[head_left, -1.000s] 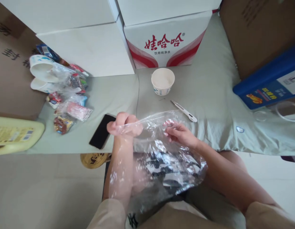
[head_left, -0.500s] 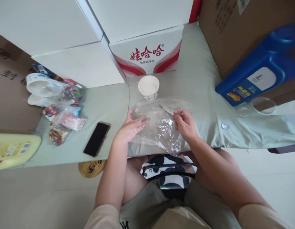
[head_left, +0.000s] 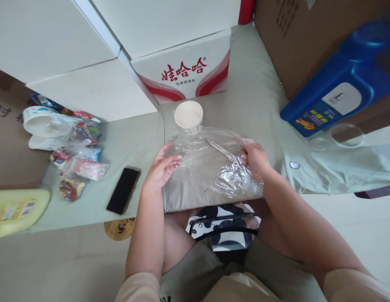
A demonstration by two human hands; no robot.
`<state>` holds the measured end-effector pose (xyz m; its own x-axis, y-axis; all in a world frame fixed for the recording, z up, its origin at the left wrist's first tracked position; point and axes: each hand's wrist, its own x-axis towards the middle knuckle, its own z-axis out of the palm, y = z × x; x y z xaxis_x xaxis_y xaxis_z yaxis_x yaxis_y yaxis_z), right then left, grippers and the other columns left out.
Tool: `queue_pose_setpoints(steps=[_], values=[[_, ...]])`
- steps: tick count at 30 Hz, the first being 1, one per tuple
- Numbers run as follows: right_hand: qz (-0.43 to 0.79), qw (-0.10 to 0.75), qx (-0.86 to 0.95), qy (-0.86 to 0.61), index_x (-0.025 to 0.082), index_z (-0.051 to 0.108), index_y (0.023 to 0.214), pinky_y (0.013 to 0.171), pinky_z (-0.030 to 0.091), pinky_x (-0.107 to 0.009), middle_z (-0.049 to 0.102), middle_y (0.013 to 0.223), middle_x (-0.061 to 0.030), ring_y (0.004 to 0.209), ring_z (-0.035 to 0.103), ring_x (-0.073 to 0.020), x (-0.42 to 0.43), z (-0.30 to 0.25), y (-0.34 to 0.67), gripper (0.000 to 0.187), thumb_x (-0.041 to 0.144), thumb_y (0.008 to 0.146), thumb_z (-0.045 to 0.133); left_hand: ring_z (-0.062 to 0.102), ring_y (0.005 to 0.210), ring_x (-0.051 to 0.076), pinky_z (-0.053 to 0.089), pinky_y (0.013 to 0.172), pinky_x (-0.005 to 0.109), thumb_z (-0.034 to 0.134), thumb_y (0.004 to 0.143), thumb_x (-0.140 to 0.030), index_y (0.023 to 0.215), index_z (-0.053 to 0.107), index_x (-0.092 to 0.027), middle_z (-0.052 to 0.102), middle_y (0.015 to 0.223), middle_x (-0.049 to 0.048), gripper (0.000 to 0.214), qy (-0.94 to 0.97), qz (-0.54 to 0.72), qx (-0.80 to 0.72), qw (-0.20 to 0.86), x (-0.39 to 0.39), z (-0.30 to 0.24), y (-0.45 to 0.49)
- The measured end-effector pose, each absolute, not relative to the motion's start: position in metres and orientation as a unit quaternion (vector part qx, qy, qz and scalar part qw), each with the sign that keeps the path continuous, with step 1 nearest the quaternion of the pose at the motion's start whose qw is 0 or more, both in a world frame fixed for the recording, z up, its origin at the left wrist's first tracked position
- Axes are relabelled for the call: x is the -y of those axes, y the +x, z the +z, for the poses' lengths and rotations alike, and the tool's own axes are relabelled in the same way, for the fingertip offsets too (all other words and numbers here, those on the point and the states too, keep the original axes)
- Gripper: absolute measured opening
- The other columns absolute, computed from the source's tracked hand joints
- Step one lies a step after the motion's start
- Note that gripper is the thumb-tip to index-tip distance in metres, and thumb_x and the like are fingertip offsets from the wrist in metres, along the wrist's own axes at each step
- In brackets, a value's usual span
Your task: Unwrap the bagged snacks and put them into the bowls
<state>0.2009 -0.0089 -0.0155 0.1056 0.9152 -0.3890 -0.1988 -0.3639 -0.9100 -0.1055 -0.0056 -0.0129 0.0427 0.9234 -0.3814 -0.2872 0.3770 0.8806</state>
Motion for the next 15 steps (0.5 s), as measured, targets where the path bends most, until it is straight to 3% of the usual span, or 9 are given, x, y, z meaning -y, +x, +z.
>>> queue_pose_setpoints(steps=[3, 6, 12, 15], values=[[0.575, 0.509, 0.263, -0.583, 0.025, 0.056, 0.119, 0.038, 0.029, -0.022, 0.040, 0.048, 0.0132, 0.038, 0.041, -0.0094, 0.009, -0.019, 0.198, 0.050, 0.043, 0.074, 0.070, 0.067, 0.054, 0.011, 0.052, 0.050, 0.018, 0.088, 0.067, -0.032, 0.103, 0.069, -0.019, 0.073, 0.069, 0.0010, 0.043, 0.302, 0.473, -0.524, 0.641, 0.007, -0.010, -0.099], [0.543, 0.545, 0.265, -0.581, 0.030, 0.044, 0.123, 0.043, 0.033, -0.021, 0.053, 0.059, 0.0129, 0.044, 0.048, -0.0091, 0.009, -0.019, 0.197, 0.055, 0.038, 0.075, 0.070, 0.063, 0.053, 0.007, 0.049, 0.049, 0.014, 0.088, 0.063, -0.025, 0.085, 0.068, -0.019, 0.069, 0.066, -0.0022, 0.031, 0.294, 0.535, -0.539, 0.581, 0.006, -0.010, -0.093], [0.503, 0.571, 0.355, -0.544, 0.026, 0.048, 0.088, 0.049, 0.036, -0.022, 0.054, 0.066, 0.0082, 0.047, 0.049, -0.0071, 0.014, -0.020, 0.199, 0.016, 0.032, 0.082, 0.062, 0.063, 0.057, 0.006, 0.050, 0.055, 0.015, 0.083, 0.064, -0.026, 0.080, 0.067, -0.018, 0.069, 0.072, -0.0019, 0.024, 0.315, 0.575, -0.567, 0.498, 0.003, -0.015, -0.091], [0.506, 0.545, 0.387, -0.545, 0.024, 0.058, 0.088, 0.049, 0.037, -0.024, 0.056, 0.072, 0.0045, 0.050, 0.049, -0.0079, 0.013, -0.022, 0.197, 0.012, 0.035, 0.082, 0.060, 0.063, 0.063, 0.007, 0.050, 0.060, 0.018, 0.085, 0.058, -0.023, 0.082, 0.071, -0.019, 0.069, 0.078, -0.0018, 0.028, 0.345, 0.548, -0.569, 0.506, 0.003, -0.016, -0.093]])
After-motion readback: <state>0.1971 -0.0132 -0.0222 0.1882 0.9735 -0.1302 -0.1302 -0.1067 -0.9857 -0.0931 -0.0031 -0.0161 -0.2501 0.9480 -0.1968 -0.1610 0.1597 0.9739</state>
